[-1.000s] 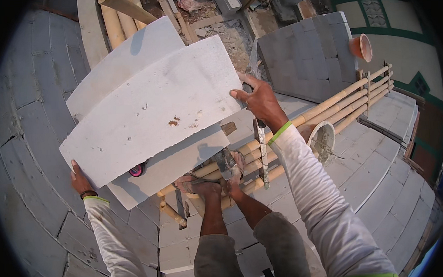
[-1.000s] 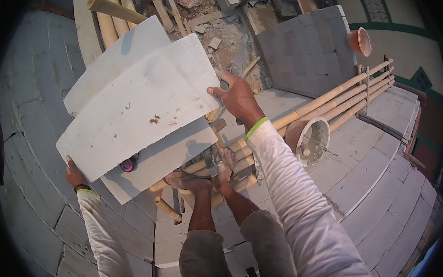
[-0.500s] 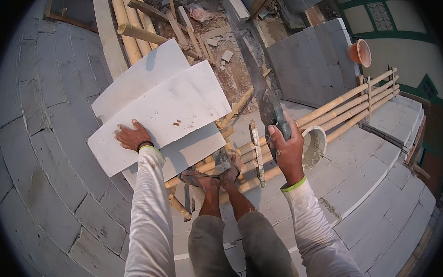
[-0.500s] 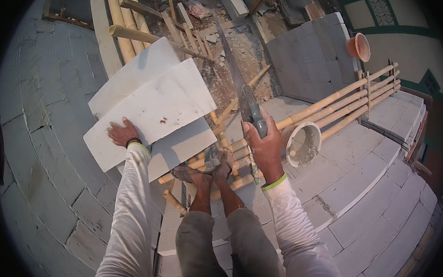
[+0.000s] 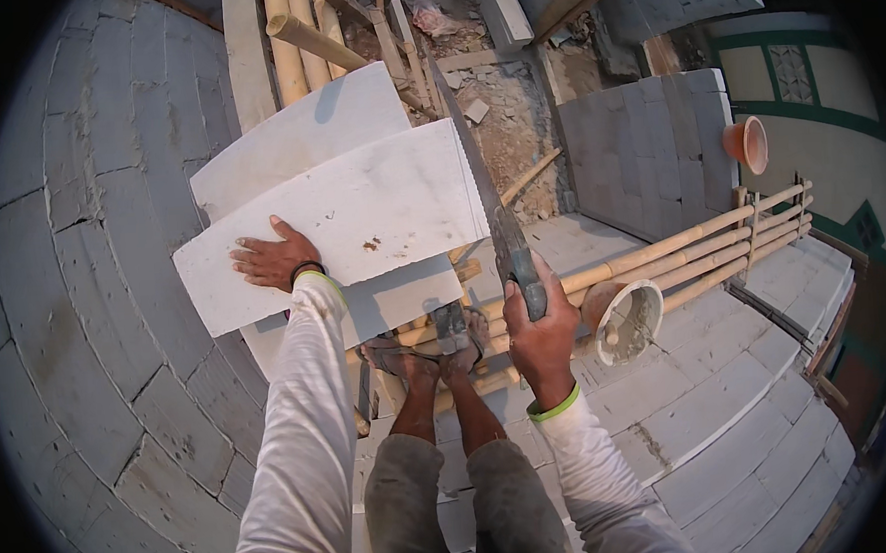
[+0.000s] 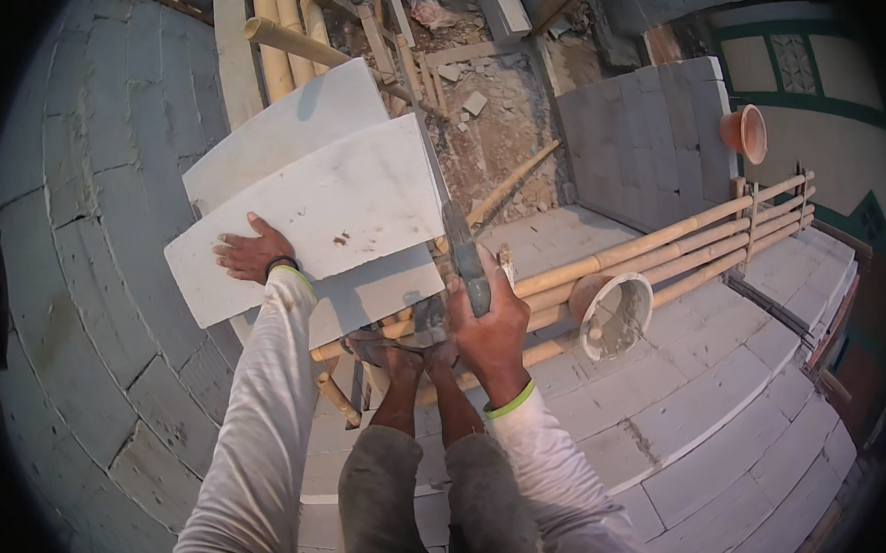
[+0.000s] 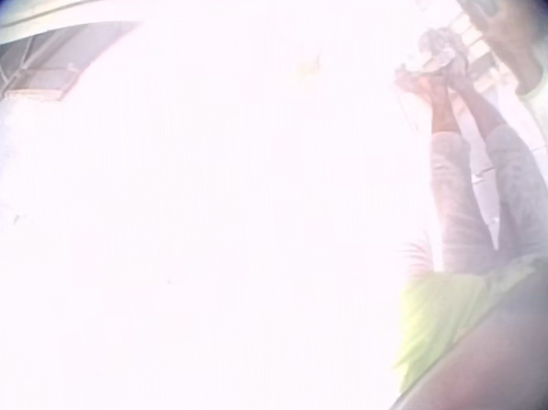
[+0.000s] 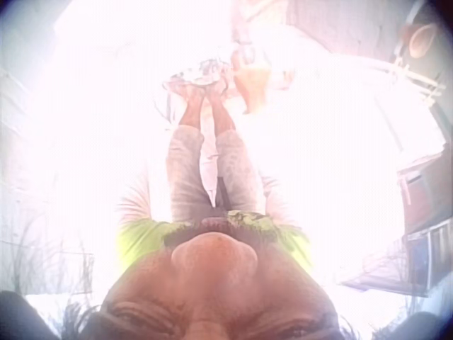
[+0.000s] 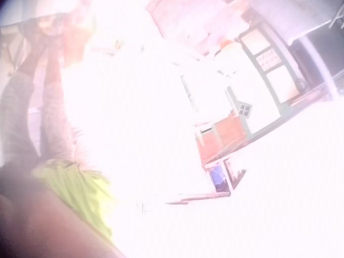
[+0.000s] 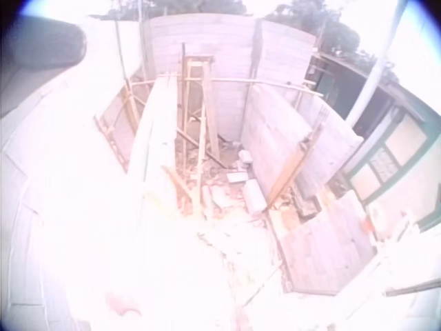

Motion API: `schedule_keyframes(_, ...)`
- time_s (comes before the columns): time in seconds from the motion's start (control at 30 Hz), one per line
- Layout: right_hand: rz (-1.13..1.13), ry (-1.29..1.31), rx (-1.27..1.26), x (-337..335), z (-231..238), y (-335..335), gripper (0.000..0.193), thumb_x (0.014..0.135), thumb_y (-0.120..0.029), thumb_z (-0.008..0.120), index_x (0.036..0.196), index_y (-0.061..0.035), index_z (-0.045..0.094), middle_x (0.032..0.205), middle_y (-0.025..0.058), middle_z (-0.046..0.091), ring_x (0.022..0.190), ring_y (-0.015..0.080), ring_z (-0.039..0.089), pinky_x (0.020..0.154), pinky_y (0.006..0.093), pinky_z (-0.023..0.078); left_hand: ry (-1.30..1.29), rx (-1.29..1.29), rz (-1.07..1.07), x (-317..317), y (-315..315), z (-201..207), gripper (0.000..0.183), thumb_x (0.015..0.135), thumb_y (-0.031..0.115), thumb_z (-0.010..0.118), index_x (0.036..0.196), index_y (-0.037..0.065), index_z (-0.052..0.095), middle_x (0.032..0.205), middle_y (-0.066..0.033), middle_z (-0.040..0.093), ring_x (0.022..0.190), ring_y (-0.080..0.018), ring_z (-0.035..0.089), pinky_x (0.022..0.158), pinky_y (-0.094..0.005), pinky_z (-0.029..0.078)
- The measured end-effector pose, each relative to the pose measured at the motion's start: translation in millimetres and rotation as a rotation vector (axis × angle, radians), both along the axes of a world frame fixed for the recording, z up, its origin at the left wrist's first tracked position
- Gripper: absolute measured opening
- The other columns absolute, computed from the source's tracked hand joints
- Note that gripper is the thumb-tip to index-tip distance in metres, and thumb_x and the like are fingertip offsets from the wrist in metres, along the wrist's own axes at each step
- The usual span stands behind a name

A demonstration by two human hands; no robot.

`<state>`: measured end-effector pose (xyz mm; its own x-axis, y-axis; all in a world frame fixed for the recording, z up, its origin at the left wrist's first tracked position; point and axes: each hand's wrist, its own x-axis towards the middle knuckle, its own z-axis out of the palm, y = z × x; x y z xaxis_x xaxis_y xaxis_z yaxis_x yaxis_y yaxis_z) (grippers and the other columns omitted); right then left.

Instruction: The person measures a white block with a tape measure, marks it with a pencil, saws through the block using a hand saw, and then lifts and places the cut block onto the top layer of a brick wall.

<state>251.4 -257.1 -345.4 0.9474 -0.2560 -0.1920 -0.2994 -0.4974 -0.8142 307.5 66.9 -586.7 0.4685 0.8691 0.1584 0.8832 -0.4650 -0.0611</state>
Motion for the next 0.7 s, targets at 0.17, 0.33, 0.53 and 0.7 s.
schedule_keyframes(0.17, 0.023, -0.030, -0.029, -3, -8, -6, 0.042, 0.090, -0.010, 0.064, 0.129, 0.0054, 0.057, 0.093, 0.0144, 0.071, 0.078, 0.0143, 0.067, 0.073, 0.0285, 0.054, -0.071, 0.005, -0.017, 11, -2, 7, 0.076, 0.098, 0.059, 0.036, 0.151, 0.005, 0.031, 0.160, -0.0203, 0.022, 0.148, -0.0382, 0.018, 0.119, -0.0547, 0.012)
schedule_keyframes(0.33, 0.002, -0.029, 0.007, -6, -15, -12, 0.044, 0.088, -0.008, 0.065, 0.129, 0.0058, 0.056, 0.096, 0.0181, 0.071, 0.082, 0.0204, 0.070, 0.075, 0.0320, 0.055, -0.369, -0.429, -0.860, 88, -107, 47, 0.032, 0.097, 0.032, 0.053, 0.121, 0.015, 0.066, 0.134, -0.0055, 0.060, 0.141, -0.0307, 0.035, 0.118, -0.0582, 0.006)
schedule_keyframes(0.53, -0.047, -0.005, 0.115, -13, -24, -8, 0.046, 0.086, -0.007, 0.067, 0.129, 0.0061, 0.055, 0.096, 0.0204, 0.071, 0.080, 0.0248, 0.073, 0.070, 0.0345, 0.057, 0.091, -0.832, -0.851, 158, -177, 48, 0.033, 0.089, 0.042, 0.059, 0.106, 0.019, 0.076, 0.109, -0.0078, 0.073, 0.111, -0.0269, 0.063, 0.111, -0.0547, 0.028)
schedule_keyframes(0.7, -0.106, 0.108, 0.225, -19, -26, -14, 0.049, 0.085, -0.005, 0.068, 0.131, 0.0060, 0.055, 0.094, 0.0208, 0.071, 0.078, 0.0244, 0.073, 0.068, 0.0344, 0.058, 0.028, -1.021, -0.758, 160, -175, 43, 0.028, 0.085, 0.040, 0.059, 0.100, 0.028, 0.078, 0.102, -0.0047, 0.074, 0.103, -0.0253, 0.067, 0.107, -0.0424, 0.035)
